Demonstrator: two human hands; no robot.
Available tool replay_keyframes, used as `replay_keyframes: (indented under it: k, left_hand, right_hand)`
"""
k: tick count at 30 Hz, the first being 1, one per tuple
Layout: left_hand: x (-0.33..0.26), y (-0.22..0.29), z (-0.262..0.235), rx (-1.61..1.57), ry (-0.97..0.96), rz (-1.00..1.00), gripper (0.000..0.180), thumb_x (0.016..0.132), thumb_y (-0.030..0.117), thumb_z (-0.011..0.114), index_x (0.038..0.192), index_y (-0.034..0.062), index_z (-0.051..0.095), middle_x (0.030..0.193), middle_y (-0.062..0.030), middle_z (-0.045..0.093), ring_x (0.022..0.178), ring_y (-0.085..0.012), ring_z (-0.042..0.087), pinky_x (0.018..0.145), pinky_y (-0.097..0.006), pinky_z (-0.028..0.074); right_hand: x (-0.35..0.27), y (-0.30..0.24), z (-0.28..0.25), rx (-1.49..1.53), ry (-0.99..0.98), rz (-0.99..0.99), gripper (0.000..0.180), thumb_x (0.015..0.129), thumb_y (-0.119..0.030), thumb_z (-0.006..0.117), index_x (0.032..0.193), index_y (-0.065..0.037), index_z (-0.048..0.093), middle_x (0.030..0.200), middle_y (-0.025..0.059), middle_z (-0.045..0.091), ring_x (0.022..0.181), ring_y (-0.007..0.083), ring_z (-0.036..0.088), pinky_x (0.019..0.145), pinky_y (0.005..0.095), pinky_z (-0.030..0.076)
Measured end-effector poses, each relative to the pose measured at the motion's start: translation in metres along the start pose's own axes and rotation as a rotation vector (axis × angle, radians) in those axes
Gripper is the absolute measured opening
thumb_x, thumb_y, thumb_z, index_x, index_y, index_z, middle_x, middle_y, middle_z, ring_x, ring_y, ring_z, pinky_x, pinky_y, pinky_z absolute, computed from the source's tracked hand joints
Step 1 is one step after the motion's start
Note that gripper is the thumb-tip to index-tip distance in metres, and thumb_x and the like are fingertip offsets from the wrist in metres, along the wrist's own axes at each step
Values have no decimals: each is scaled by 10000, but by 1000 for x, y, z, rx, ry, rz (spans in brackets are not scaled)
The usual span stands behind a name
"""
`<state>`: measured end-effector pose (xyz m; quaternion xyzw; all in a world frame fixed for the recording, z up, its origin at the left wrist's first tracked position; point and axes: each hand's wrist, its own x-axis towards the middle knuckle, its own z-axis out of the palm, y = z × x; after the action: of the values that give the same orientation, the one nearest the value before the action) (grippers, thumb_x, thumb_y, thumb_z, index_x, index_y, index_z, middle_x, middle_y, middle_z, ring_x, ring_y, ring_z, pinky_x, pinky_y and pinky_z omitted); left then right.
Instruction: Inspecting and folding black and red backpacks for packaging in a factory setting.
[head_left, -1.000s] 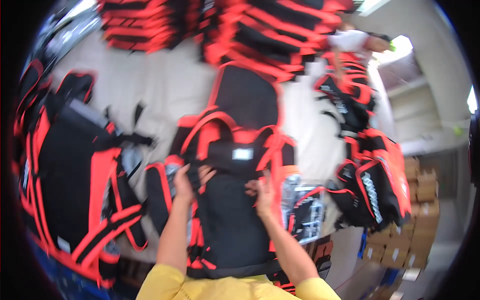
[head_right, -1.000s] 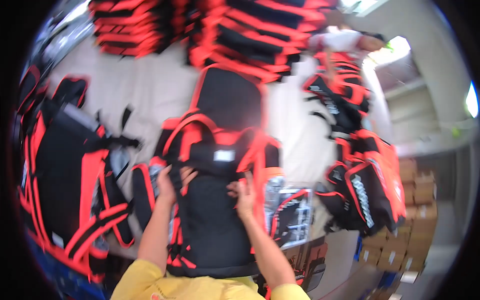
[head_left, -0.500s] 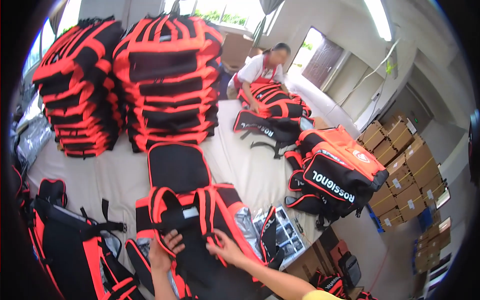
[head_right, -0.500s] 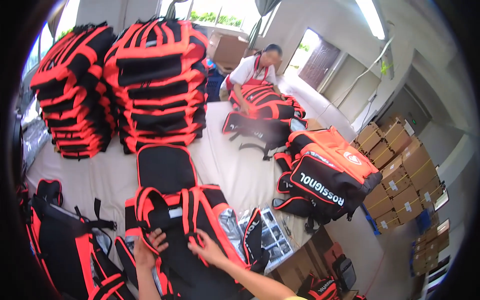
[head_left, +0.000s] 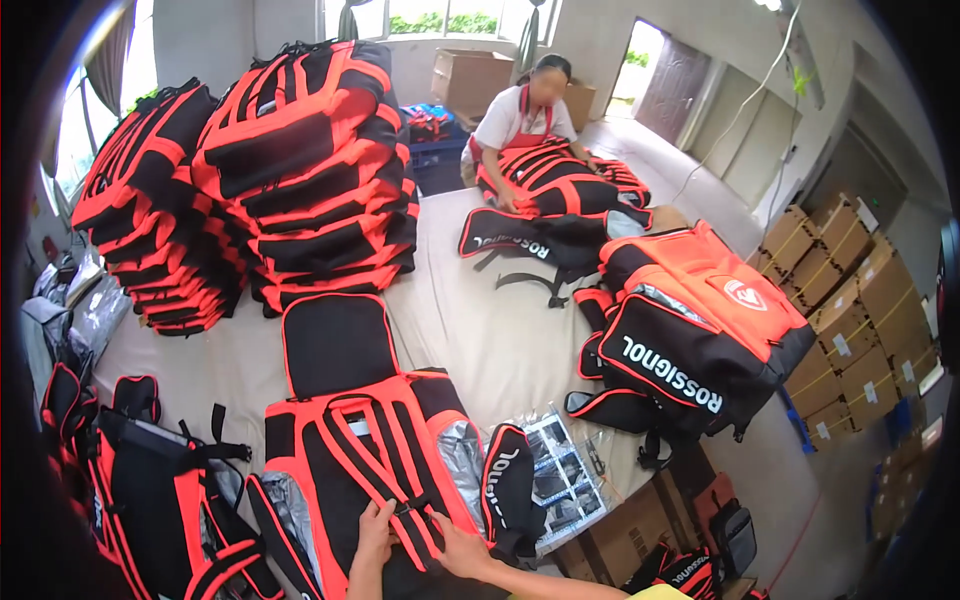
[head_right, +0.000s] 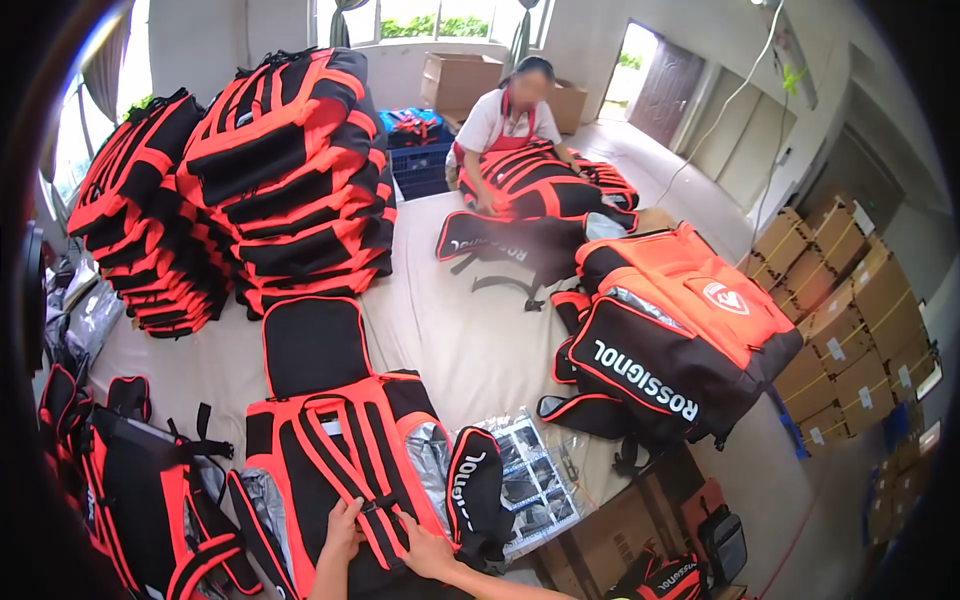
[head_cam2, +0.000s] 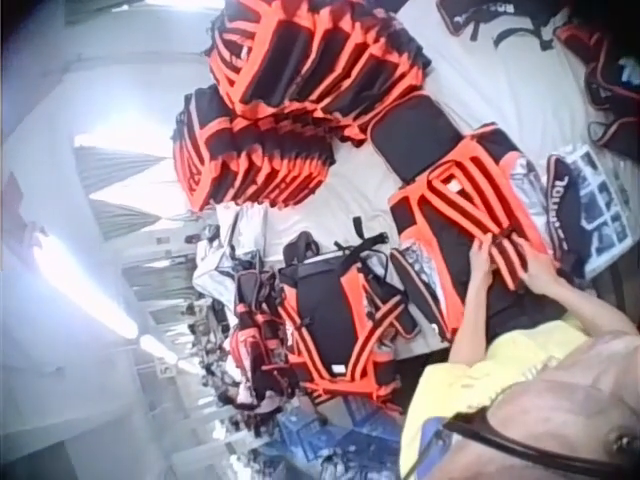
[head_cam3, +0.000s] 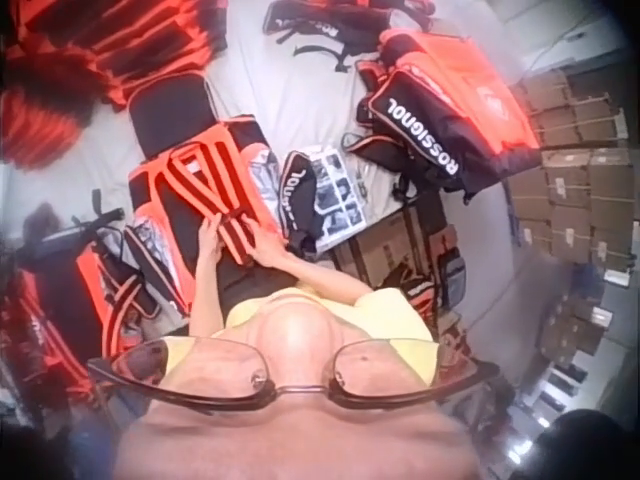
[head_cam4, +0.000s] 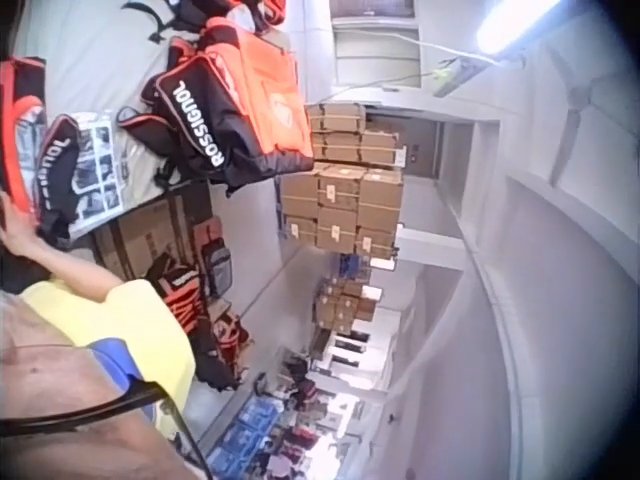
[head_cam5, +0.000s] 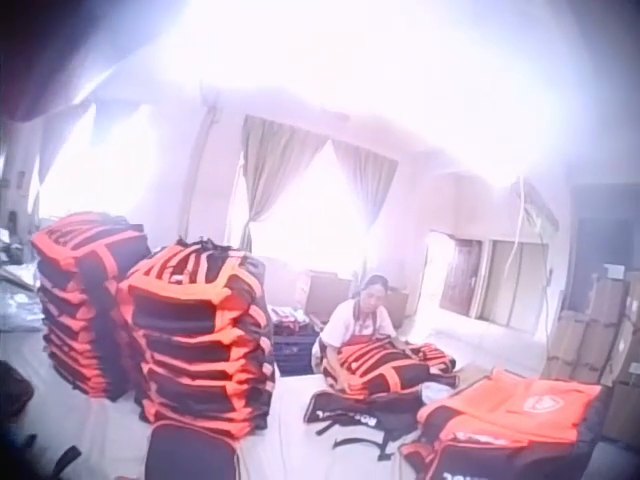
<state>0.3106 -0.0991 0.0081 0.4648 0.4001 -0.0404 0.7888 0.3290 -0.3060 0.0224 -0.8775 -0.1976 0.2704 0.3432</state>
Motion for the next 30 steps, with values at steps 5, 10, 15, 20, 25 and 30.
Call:
replay_keyframes:
  k: [5, 10, 15, 20, 25, 30]
  left_hand:
    - [-31, -41, -2, -281, 197, 165, 471, 1112, 284, 590, 1479, 29, 444, 1223, -135, 679, 923, -248, 759, 730, -392, 663]
    - [-136, -11, 14, -16, 168, -55, 452, 1105, 251, 586, 1442, -24, 463, 1141, -174, 718, 999, -312, 750, 889, -409, 611]
    - [-172, 18, -2, -211, -257, -20, 374, 1090, 243, 593, 1324, -46, 555, 1065, -211, 753, 971, -338, 756, 860, -441, 605]
    - [-182, 131, -18, -51, -370, 333, 383, 1045, 163, 570, 1341, -80, 567, 1129, -209, 780, 1031, -290, 762, 960, -390, 569]
    - [-183, 180, -64, 246, -322, 446, 256, 1083, 124, 534, 1126, -99, 653, 915, -163, 788, 896, -238, 774, 887, -344, 598]
    - [-176, 187, -108, 216, -384, 463, 449, 1138, 302, 484, 964, -64, 676, 779, -143, 737, 738, -259, 740, 757, -393, 599]
  right_hand:
    - [8, 6, 1, 98, -5, -74, 850, 921, -469, 759, 1579, -110, 359, 1179, 277, 726, 974, 501, 727, 803, 559, 593]
    - [10, 8, 4, 111, 40, -138, 878, 905, -521, 785, 1569, -123, 372, 1090, 279, 740, 915, 487, 739, 777, 564, 591]
    - [10, 7, 6, -11, 55, -60, 884, 881, -542, 800, 1561, -163, 382, 944, 256, 746, 843, 473, 745, 731, 560, 594]
    - [-1, -7, 9, -126, 111, -55, 890, 870, -519, 805, 1562, -170, 367, 976, 247, 753, 858, 463, 751, 754, 567, 598]
    - [-10, -18, 15, -187, 183, -51, 876, 853, -519, 835, 1539, -179, 409, 951, 255, 743, 859, 466, 742, 751, 552, 590]
    - [-6, -22, 25, -203, 150, -57, 920, 851, -470, 844, 1574, -153, 373, 1182, 300, 722, 1074, 476, 724, 920, 551, 578]
